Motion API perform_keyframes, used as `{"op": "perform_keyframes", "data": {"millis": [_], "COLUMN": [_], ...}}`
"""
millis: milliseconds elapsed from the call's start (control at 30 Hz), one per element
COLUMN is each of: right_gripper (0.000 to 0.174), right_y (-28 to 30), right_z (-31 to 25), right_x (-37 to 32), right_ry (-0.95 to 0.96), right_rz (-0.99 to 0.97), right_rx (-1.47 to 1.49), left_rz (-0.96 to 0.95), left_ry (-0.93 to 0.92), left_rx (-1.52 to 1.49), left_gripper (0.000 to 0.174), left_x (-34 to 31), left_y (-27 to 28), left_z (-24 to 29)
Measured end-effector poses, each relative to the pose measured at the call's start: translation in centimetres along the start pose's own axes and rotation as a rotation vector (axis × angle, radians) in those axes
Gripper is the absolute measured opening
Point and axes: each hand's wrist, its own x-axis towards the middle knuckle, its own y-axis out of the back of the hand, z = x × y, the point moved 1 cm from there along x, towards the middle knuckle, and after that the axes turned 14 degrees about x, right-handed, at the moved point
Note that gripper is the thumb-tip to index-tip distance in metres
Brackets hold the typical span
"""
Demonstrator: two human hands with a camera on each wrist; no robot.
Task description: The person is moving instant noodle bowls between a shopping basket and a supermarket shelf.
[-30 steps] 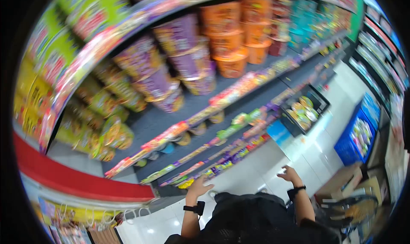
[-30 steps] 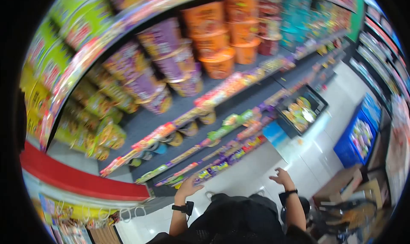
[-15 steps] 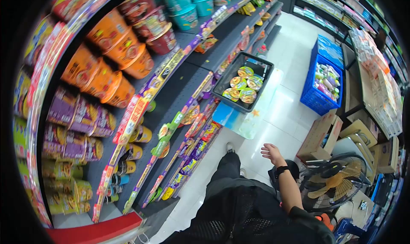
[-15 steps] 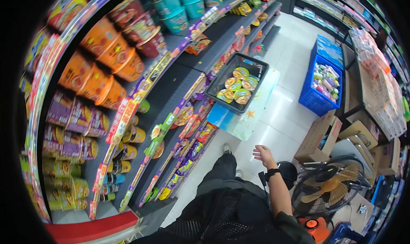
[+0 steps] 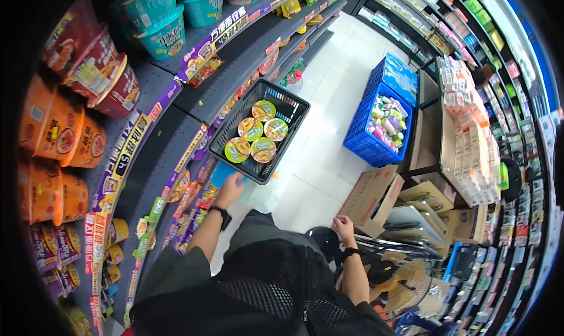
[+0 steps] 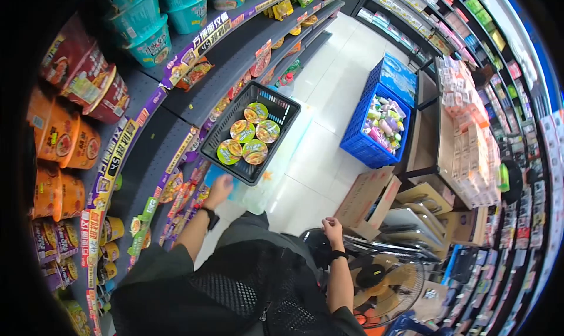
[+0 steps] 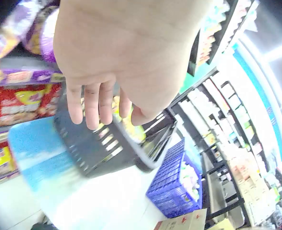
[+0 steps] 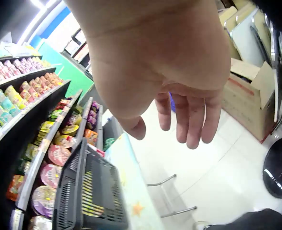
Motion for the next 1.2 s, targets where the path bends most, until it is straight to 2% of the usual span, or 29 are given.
{"op": "perform_keyframes", "data": {"millis": [67,200,267,300,333,400,433,500,533,600,633,667,700,733,767,800,833,867,933,1000,1033,1067,1133,1200], "right_gripper": [0.025,0.028,0.031,0.023,0.023,0.029,0.038,0.043,0.045,0.046,0.039,0.031,0.031,0.025,0.03,0.037,0.042,0.058,0.091,0.114,0.112,0.11,0.116,0.133], "right_y": [2.0,6.0,6.3,6.3,6.1,8.3,8.1,1.1,-4.0,-11.4,-16.2,-20.5,-24.5,-27.5,-29.9,-32.4,-34.9,-37.1,-39.8,-40.5,-41.5,-42.0,-42.2,-40.9], "right_z": [1.9,6.8,7.2,6.7,5.8,10.1,9.0,1.2,-6.0,-11.8,-16.9,-20.5,-24.4,-25.0,-24.6,-26.5,-26.0,-24.8,-23.0,-14.6,-18.3,-19.9,-17.5,-15.5], "right_x": [1.2,1.0,1.9,2.3,3.5,10.8,15.8,19.5,17.9,22.0,21.5,21.7,20.4,20.5,22.2,21.4,23.1,24.7,26.9,33.1,30.5,29.2,29.8,32.0], "right_ry": [-0.049,-0.411,-0.359,-0.367,-0.371,0.08,-0.615,0.1,0.277,0.378,0.535,0.544,0.543,0.653,0.654,0.704,0.691,0.765,0.576,1.029,0.491,0.348,0.423,0.296], "right_rz": [0.012,-0.07,-0.096,-0.068,-0.088,-0.436,-0.578,-0.538,-0.417,-0.542,-0.579,-0.692,-0.739,-0.824,-0.893,-0.896,-0.925,-0.92,-0.93,-0.888,-0.869,-0.826,-0.754,-0.834], "right_rx": [-0.068,-0.186,-0.493,-0.455,-0.487,-0.587,-0.057,-0.965,-0.923,-0.884,-0.892,-0.742,-0.655,-0.551,-0.619,-0.79,-0.876,-1.048,-1.403,-1.535,-1.648,-1.82,-1.986,-1.944], "left_rz": [-0.036,-0.067,-0.276,-0.289,-0.231,-0.05,-0.032,0.097,0.118,0.131,0.237,0.343,0.322,0.296,0.318,0.34,0.437,0.511,0.533,0.472,0.403,0.334,0.244,0.262], "left_ry": [0.075,0.262,0.38,0.307,0.266,0.21,0.248,0.368,0.403,0.753,0.829,0.903,1.153,1.403,1.576,1.749,1.844,1.821,1.66,1.476,1.508,1.535,1.695,1.726], "left_rx": [-0.174,-0.377,-0.386,-0.362,-0.361,-0.349,-0.351,-0.529,-0.526,-0.498,-0.428,-0.348,-0.263,-0.179,-0.178,-0.179,-0.416,-0.425,-0.583,-0.458,-0.409,-0.37,-0.468,-0.527], "left_gripper": [0.03,0.025,0.022,0.017,0.019,0.018,0.018,0.019,0.019,0.02,0.02,0.02,0.022,0.024,0.026,0.028,0.029,0.024,0.022,0.022,0.027,0.032,0.038,0.04], "left_x": [6.9,10.2,8.5,6.8,5.4,3.0,1.9,-0.6,-2.1,-6.4,-8.0,-9.9,-13.3,-17.1,-20.7,-23.1,-22.1,-21.6,-25.0,-25.1,-24.3,-23.0,-22.4,-22.4], "left_y": [0.6,-4.2,-6.5,-5.8,-5.1,-4.0,-4.2,-4.6,-5.3,-6.9,-6.9,-6.7,-8.2,-10.3,-11.4,-12.5,-10.9,-10.4,-14.2,-17.2,-17.6,-18.4,-20.9,-24.0], "left_z": [4.1,3.2,2.2,2.8,3.6,4.7,5.0,4.6,3.5,0.5,0.5,0.5,-0.7,-1.6,-0.6,0.9,5.3,8.7,14.1,20.7,24.1,27.3,32.6,36.4]}}
